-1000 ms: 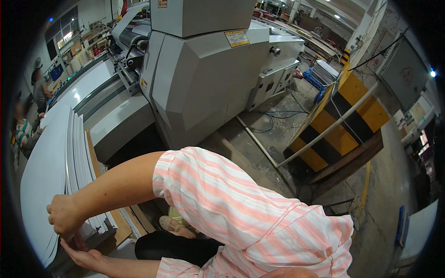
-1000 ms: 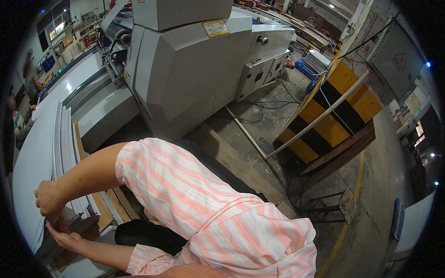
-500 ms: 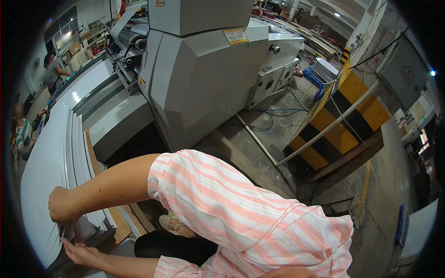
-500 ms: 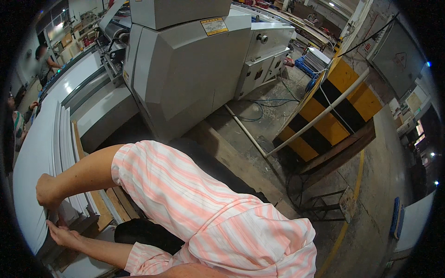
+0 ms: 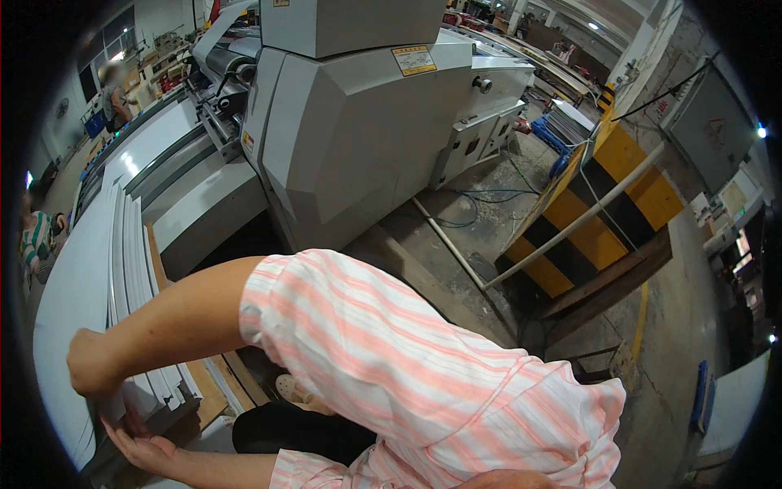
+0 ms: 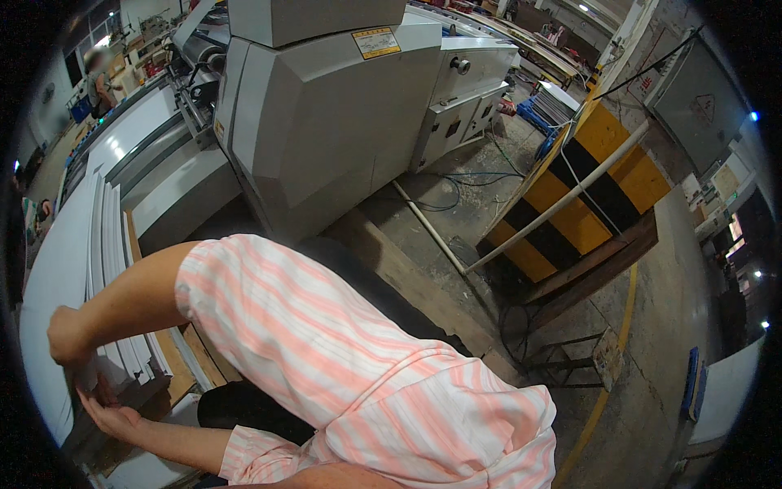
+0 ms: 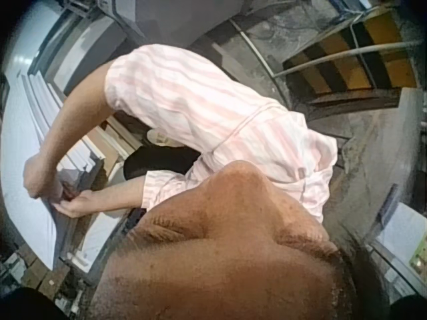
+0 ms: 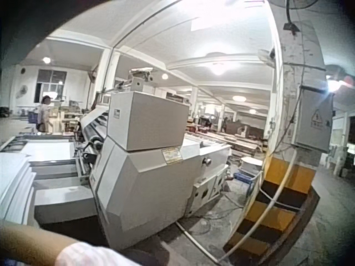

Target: The recorder is stacking, counting, and feeding large sheets of paper into an industrial processing machine.

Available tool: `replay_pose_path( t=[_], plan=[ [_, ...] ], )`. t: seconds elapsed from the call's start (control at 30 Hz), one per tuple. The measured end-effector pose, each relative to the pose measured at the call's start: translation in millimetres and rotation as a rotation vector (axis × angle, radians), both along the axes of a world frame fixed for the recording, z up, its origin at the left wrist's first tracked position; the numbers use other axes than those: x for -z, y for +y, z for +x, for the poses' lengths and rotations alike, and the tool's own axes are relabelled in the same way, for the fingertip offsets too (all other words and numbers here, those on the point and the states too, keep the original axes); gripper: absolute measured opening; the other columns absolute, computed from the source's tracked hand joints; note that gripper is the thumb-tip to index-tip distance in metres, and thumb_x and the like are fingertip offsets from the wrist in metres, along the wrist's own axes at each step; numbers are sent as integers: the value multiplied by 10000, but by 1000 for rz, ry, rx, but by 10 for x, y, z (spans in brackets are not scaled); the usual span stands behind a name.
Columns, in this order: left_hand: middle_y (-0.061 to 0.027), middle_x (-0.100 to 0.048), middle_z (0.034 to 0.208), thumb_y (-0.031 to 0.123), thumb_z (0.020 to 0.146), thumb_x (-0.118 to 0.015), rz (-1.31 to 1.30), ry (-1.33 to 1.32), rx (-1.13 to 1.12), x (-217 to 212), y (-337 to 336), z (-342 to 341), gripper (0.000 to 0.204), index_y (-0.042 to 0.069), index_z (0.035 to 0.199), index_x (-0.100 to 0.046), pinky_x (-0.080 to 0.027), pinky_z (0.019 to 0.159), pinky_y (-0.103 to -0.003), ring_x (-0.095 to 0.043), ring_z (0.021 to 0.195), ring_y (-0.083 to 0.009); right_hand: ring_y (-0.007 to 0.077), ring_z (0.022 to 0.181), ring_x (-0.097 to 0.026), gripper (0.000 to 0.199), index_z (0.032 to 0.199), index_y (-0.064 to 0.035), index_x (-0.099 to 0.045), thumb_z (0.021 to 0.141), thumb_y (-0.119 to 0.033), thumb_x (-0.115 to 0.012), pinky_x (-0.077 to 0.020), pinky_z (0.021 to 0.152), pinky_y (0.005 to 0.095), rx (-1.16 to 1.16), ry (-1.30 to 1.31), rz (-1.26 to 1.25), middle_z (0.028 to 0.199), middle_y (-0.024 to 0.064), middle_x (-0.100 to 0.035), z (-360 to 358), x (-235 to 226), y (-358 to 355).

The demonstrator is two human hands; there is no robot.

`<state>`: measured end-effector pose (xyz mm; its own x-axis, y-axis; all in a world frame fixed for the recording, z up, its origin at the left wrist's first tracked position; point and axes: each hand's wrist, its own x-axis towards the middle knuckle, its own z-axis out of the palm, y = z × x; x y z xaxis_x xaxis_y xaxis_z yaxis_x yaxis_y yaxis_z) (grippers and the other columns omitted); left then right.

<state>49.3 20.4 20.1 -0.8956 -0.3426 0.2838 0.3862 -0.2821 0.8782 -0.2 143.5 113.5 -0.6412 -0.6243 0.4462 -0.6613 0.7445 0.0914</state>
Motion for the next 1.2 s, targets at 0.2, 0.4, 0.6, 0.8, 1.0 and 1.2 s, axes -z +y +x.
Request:
replay_pose_path(
  t=[0.2,0.4,0.6,0.8,1.0,1.2],
  plan=[
    [-207,-483,1178,182,886,-461,-5,-34,30,44,-42,-68,396,-15,1226,-416,-420,911,-338,-533,1024,-279,224,718,-614,175,783,-159,-675,693,-279,-585,-456,591,354,25,147,-88,771,31,-644,27,-138,34],
    [-265,-528,1061,109,822,-569,3,-67,-249,22,53,-140,590,-41,1283,-232,-471,828,-350,-574,913,-305,231,726,-619,194,800,-143,-675,706,-293,-595,-462,572,354,13,-59,-1,784,49,-646,95,122,108],
    [-253,-535,1045,115,764,-650,-1,-114,-169,222,-127,-277,673,-67,1284,-264,-462,809,-325,-572,912,-282,245,737,-617,231,818,-148,-682,733,-336,-579,-456,578,358,85,-112,82,771,65,-648,40,265,87],
    [-220,-527,1107,144,811,-598,-51,-160,-151,202,-244,-288,555,-84,1247,-342,-416,887,-327,-550,976,-269,245,744,-617,322,823,-138,-683,718,-421,-571,-456,592,370,-24,-297,-71,757,75,-645,156,155,-62],
    [-220,-517,1127,204,845,-552,40,-119,-215,21,94,-106,473,-83,1196,-418,-399,928,-351,-533,1012,-274,233,748,-613,309,831,-142,-683,685,-400,-592,-452,608,357,44,-335,-26,766,64,-643,40,92,20],
    [-229,-526,1108,131,826,-570,-5,-134,-129,138,-99,-233,538,-69,1260,-324,-442,881,-352,-564,962,-291,218,771,-610,281,831,-144,-679,667,-360,-607,-444,636,337,78,-262,-48,795,55,-644,130,7,-56]
  ],
)
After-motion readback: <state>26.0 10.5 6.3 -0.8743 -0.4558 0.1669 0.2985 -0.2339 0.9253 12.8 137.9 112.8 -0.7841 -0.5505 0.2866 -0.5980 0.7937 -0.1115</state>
